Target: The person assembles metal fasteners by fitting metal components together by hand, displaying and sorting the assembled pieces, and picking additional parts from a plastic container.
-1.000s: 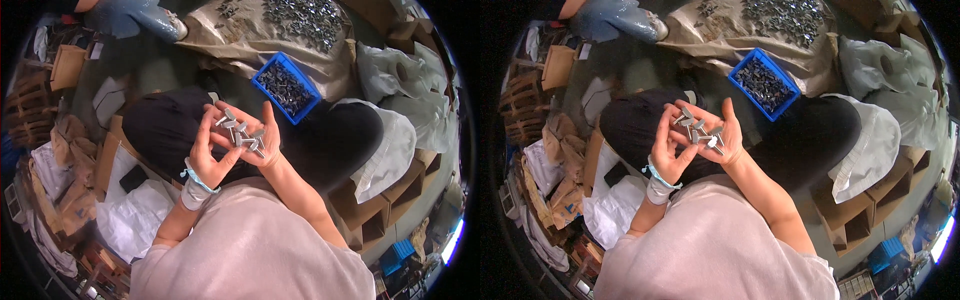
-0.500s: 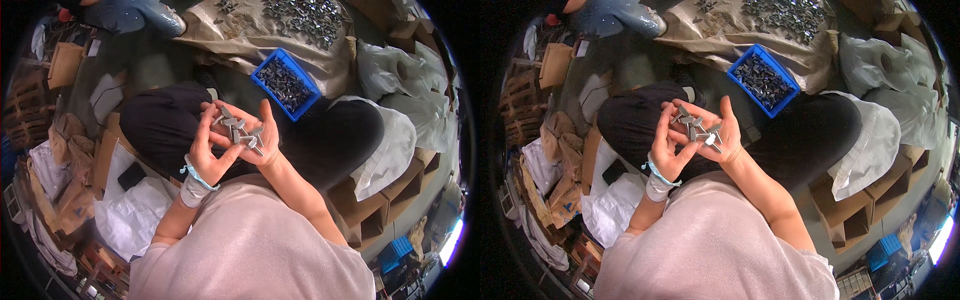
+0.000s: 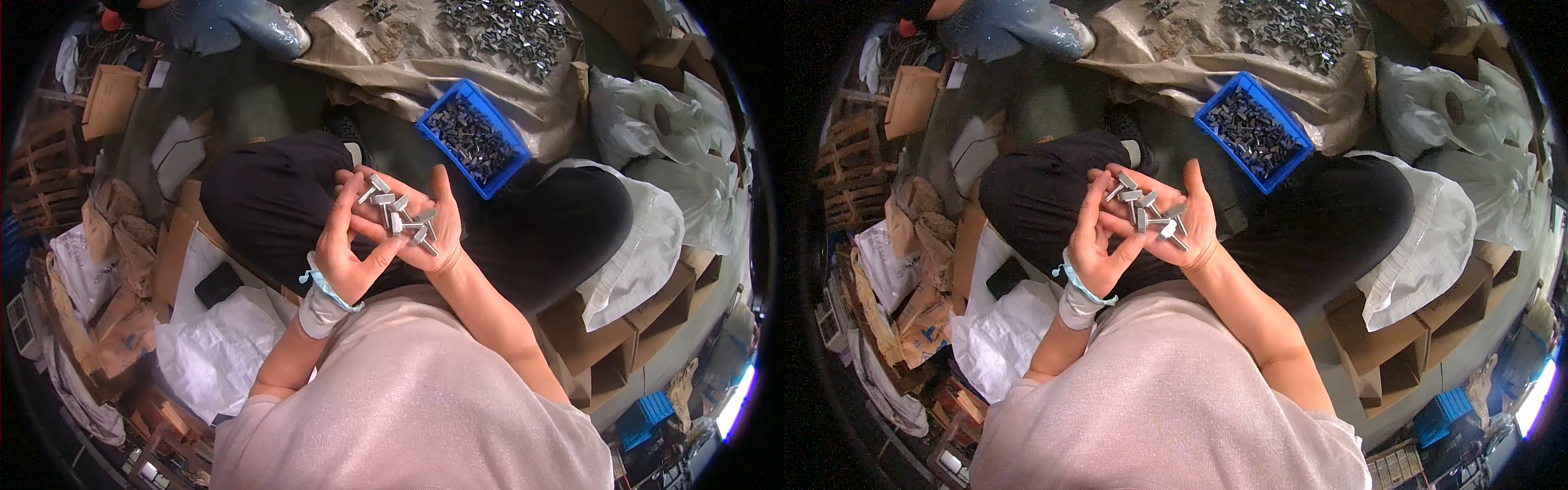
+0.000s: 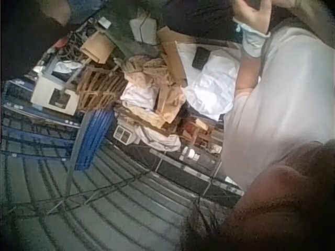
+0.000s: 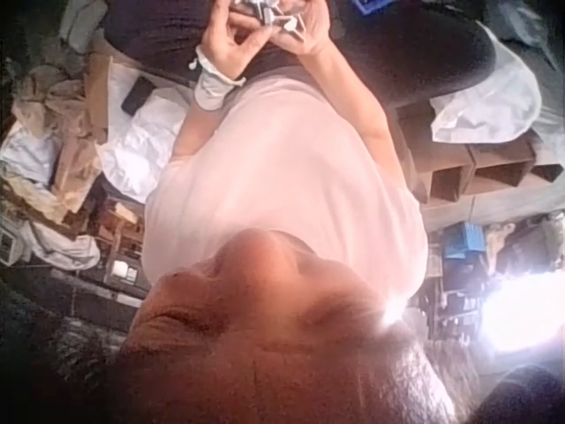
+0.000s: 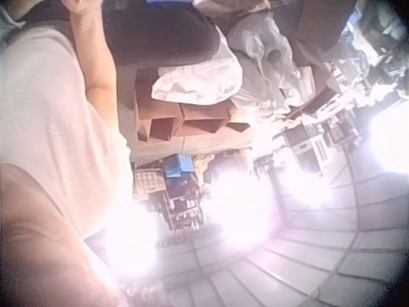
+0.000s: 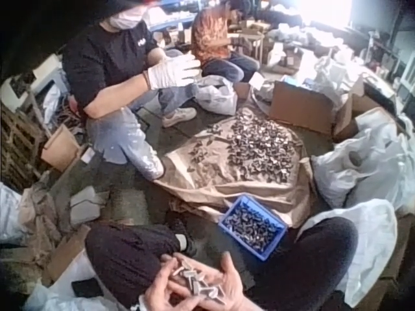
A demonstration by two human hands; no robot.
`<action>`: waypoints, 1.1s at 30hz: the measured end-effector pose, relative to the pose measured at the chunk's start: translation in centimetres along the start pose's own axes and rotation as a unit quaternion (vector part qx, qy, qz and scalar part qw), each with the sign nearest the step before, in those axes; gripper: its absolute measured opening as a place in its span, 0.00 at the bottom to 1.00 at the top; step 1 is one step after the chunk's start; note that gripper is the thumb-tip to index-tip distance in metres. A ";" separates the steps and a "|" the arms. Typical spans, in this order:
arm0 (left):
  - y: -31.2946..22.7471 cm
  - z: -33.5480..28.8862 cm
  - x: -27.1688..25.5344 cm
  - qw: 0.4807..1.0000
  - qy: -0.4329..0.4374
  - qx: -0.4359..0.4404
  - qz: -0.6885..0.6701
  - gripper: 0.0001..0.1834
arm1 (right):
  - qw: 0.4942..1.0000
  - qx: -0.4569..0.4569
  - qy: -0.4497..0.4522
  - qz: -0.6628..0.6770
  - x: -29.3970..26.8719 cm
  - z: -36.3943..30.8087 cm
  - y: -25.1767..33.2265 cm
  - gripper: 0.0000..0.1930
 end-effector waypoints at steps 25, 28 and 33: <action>-0.3 0.4 -1.8 0.988 -0.038 0.023 0.146 0.26 | 0.996 -0.013 -0.056 -0.065 0.1 -0.5 0.1 0.52; -0.4 0.5 -1.8 0.987 -0.033 0.020 0.153 0.26 | 0.997 -0.023 -0.067 -0.043 0.2 -0.5 0.0 0.52; -0.1 0.7 -1.2 0.999 -0.028 0.002 0.043 0.25 | 0.997 -0.026 -0.063 -0.041 -0.4 -0.3 0.3 0.50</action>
Point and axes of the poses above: each hand's wrist, its own z-axis towards the middle knuckle, its own x-axis out of the palm, y = z × x, the point moved 2 cm from there along z, towards the middle knuckle, and after that the axes turned 8 degrees about y, right-handed, at the moved point
